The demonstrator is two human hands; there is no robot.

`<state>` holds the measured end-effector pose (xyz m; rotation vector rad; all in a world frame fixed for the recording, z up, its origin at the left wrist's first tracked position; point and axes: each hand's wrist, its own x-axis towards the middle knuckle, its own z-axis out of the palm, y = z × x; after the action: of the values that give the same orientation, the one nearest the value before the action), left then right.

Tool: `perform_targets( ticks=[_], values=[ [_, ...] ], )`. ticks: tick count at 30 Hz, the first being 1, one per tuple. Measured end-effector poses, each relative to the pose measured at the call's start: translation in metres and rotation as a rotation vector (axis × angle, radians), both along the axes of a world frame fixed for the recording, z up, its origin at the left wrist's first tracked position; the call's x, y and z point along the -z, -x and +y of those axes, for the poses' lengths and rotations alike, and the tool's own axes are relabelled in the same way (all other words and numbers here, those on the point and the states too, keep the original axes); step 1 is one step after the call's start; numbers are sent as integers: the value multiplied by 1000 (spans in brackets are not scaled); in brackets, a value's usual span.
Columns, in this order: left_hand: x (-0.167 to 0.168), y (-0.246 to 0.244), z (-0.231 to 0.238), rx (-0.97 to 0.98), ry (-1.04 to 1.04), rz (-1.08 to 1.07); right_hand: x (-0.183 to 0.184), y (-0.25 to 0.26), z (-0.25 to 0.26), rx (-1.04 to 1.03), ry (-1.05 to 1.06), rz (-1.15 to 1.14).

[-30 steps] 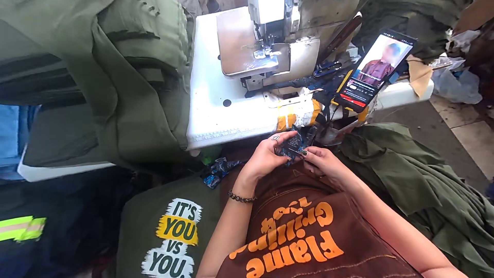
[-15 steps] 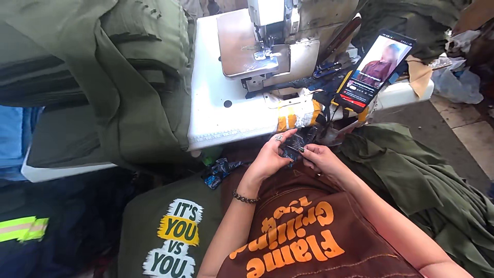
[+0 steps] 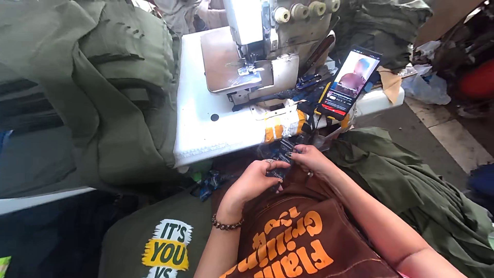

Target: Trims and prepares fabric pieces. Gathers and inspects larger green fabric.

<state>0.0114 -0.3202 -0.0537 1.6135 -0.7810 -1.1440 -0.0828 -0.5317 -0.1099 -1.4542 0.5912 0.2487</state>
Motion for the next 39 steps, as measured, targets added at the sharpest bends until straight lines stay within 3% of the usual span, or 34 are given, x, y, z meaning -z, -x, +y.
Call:
perform_targets(
  ticks=[7, 14, 39],
  values=[
    [32, -19, -1, -247, 166, 10, 1, 27, -9, -161, -9, -16],
    [41, -20, -1, -193, 208, 25, -5, 34, 2, -160, -56, -166],
    [40, -18, -4, -102, 181, 9, -5, 24, 14, -118, -50, -201]
  ],
)
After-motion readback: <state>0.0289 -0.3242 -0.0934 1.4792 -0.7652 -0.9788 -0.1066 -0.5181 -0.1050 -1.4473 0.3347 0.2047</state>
